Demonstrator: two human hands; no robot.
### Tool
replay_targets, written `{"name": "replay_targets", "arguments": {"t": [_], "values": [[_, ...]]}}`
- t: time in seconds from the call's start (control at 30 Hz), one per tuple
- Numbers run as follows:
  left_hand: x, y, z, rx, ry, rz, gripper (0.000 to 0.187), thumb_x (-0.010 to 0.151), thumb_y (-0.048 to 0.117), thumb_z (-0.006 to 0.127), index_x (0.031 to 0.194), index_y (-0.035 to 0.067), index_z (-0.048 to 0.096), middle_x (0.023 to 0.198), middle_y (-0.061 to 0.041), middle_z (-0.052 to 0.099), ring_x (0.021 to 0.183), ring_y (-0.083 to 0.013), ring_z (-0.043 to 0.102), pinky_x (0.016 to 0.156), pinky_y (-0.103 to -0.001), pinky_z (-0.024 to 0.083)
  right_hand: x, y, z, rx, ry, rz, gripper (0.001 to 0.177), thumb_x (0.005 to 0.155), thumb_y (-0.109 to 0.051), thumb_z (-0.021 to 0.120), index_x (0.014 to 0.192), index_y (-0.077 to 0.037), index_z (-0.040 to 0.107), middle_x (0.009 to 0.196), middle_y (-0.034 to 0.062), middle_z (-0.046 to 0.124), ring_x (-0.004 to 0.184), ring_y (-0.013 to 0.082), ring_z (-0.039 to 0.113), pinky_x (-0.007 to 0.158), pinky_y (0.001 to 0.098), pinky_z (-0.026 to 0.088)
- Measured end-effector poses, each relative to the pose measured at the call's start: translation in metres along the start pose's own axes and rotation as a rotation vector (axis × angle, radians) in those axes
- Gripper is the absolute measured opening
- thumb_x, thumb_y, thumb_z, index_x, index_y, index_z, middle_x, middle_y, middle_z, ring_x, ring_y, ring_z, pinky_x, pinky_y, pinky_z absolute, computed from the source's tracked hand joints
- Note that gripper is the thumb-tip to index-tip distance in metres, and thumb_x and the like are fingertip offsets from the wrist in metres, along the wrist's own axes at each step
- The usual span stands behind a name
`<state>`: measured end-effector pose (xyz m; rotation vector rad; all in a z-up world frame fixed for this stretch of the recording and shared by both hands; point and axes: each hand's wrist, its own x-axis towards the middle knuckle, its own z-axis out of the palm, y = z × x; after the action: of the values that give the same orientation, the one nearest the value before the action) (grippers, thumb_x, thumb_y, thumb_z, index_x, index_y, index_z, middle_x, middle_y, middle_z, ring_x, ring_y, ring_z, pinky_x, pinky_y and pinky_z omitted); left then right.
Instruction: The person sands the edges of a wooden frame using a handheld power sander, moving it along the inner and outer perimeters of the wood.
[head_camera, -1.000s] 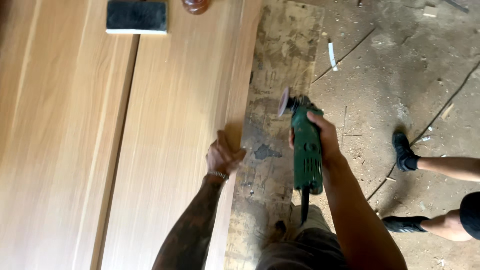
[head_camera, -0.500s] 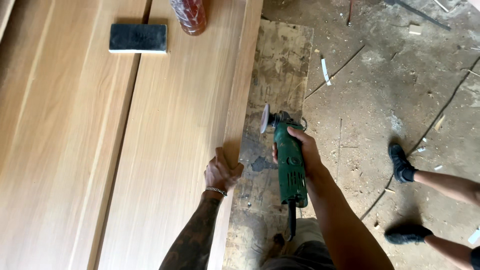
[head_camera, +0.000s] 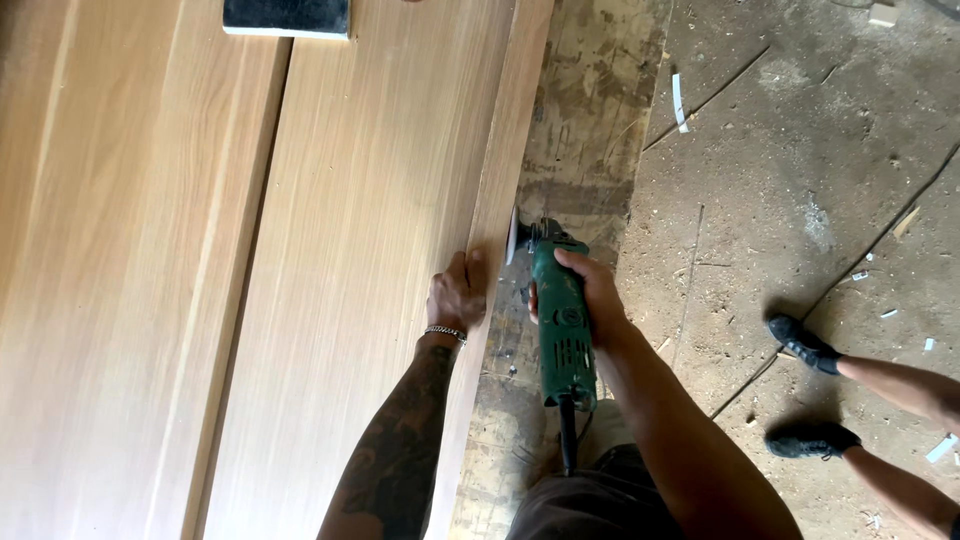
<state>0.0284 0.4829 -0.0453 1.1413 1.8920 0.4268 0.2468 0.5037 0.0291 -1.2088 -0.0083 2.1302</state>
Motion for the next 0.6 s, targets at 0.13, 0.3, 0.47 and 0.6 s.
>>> {"name": "replay_targets", "arguments": {"t": [0.13, 0.3, 0.47, 0.6], "values": [[-0.005, 0.012, -0.006, 0.084, -0.053, -0.058, 0.070, 0.113, 0.077, 0.026, 0.108, 0.017, 0.063, 0.107, -0.026, 0.081, 0.117, -0.0528, 0.079, 0.104, -0.071, 0.060, 0.007, -0.005, 0.007, -0.073, -0.069, -0.053, 0.048, 0.102, -0.042, 0.076, 0.106, 0.005, 0.066, 0.076, 0.0305, 0.071, 0.065, 0.0400, 0.077, 0.064, 0.0535, 0.064], [0.003, 0.006, 0.006, 0.153, -0.069, -0.053, 0.071, 0.114, 0.077, 0.019, 0.114, 0.020, 0.061, 0.109, -0.029, 0.081, 0.117, -0.0548, 0.079, 0.105, -0.069, 0.060, 0.030, -0.028, 0.015, 0.035, 0.070, -0.075, 0.050, 0.095, -0.031, 0.088, 0.117, 0.005, 0.060, 0.089, 0.0310, 0.071, 0.076, 0.0441, 0.078, 0.069, 0.0615, 0.066], [-0.009, 0.018, -0.009, 0.183, -0.083, -0.053, 0.070, 0.114, 0.074, 0.018, 0.117, 0.017, 0.060, 0.110, -0.031, 0.080, 0.118, -0.0564, 0.078, 0.106, -0.070, 0.059, 0.037, -0.062, 0.042, 0.132, 0.136, -0.053, 0.051, 0.094, -0.022, 0.088, 0.120, 0.007, 0.056, 0.097, 0.0293, 0.067, 0.087, 0.0440, 0.078, 0.078, 0.0540, 0.070], [-0.006, 0.011, 0.002, 0.171, -0.068, -0.045, 0.070, 0.117, 0.072, 0.020, 0.117, 0.016, 0.061, 0.110, -0.033, 0.080, 0.117, -0.0569, 0.079, 0.105, -0.070, 0.060, 0.058, -0.083, 0.037, 0.151, 0.181, -0.042, 0.073, 0.090, -0.024, 0.093, 0.139, 0.004, 0.047, 0.117, 0.0271, 0.059, 0.097, 0.0409, 0.073, 0.086, 0.0561, 0.068]]}}
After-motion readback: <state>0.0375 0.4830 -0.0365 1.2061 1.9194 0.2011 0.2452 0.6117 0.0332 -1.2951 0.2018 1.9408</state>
